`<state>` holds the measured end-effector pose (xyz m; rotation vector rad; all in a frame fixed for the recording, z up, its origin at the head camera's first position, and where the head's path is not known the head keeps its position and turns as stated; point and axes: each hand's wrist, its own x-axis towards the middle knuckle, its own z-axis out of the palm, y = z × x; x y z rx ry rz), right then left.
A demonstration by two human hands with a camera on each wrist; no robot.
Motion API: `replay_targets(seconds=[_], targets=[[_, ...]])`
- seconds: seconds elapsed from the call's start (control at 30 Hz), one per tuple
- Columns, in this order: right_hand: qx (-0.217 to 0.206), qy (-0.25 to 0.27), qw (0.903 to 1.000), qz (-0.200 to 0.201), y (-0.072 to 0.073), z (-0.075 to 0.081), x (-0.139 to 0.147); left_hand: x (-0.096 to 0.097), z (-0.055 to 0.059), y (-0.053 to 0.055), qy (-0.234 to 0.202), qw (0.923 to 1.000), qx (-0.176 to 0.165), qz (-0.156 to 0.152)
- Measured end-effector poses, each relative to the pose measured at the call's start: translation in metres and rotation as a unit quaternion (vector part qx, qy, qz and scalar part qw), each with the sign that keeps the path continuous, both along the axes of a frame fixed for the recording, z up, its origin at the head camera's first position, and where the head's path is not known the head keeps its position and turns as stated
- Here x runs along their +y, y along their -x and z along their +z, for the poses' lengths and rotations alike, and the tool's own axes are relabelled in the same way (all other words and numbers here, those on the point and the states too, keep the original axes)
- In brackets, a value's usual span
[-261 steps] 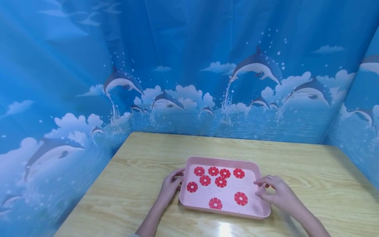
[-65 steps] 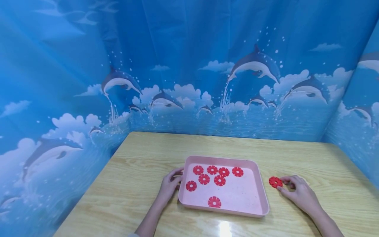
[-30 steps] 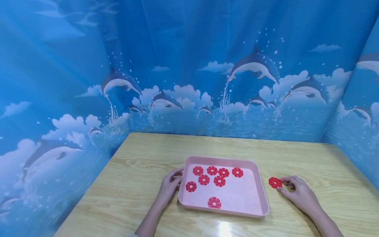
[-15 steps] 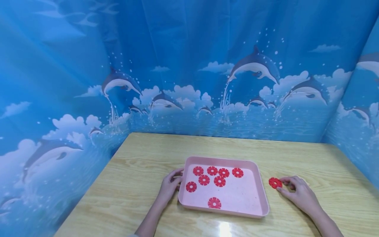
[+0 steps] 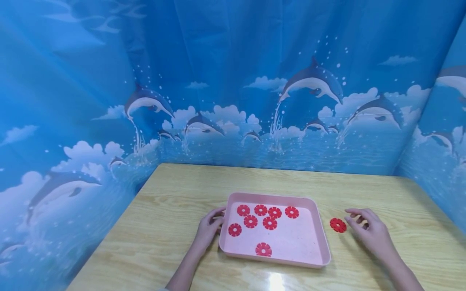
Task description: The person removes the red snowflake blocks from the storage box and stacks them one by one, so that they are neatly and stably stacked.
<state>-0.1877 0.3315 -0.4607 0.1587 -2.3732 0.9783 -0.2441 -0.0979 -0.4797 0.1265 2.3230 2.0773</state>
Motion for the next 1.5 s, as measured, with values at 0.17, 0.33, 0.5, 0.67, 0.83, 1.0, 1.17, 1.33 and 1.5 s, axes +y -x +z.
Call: replay_targets(seconds=[0.17, 0.33, 0.5, 0.67, 0.83, 1.0, 1.17, 1.33, 1.5], targets=[[-0.002, -0.013, 0.9992, 0.037, 0.005, 0.022, -0.027, -0.002, 0.0, 0.0, 0.001, 1.0, 0.002, 0.002], [-0.032, -0.054, 0.996, 0.064, 0.019, 0.026, -0.05, -0.002, -0.001, 0.0, -0.004, 0.9999, 0.011, -0.002], [-0.077, -0.084, 0.9898, 0.086, 0.032, 0.021, -0.069, 0.0, -0.001, -0.001, -0.01, 0.9998, 0.018, -0.007], [-0.103, -0.086, 0.9856, 0.103, 0.043, 0.017, -0.081, 0.001, -0.001, -0.001, -0.01, 0.9997, 0.02, -0.01], [-0.134, -0.082, 0.9797, 0.123, 0.051, 0.014, -0.09, 0.001, -0.001, -0.001, -0.009, 0.9999, 0.011, -0.006], [-0.141, -0.133, 0.9754, 0.105, 0.057, 0.011, -0.096, 0.001, -0.001, -0.001, -0.01, 0.9998, 0.015, -0.004], [-0.11, -0.179, 0.9744, 0.081, 0.06, 0.007, -0.099, 0.001, 0.0, -0.001, -0.007, 0.9998, 0.016, -0.004], [-0.095, -0.24, 0.9638, 0.066, 0.061, 0.006, -0.103, 0.001, 0.0, -0.001, -0.007, 0.9998, 0.02, -0.005], [-0.099, -0.287, 0.951, 0.06, 0.061, 0.006, -0.105, 0.002, 0.0, -0.002, -0.01, 0.9998, 0.019, -0.001]])
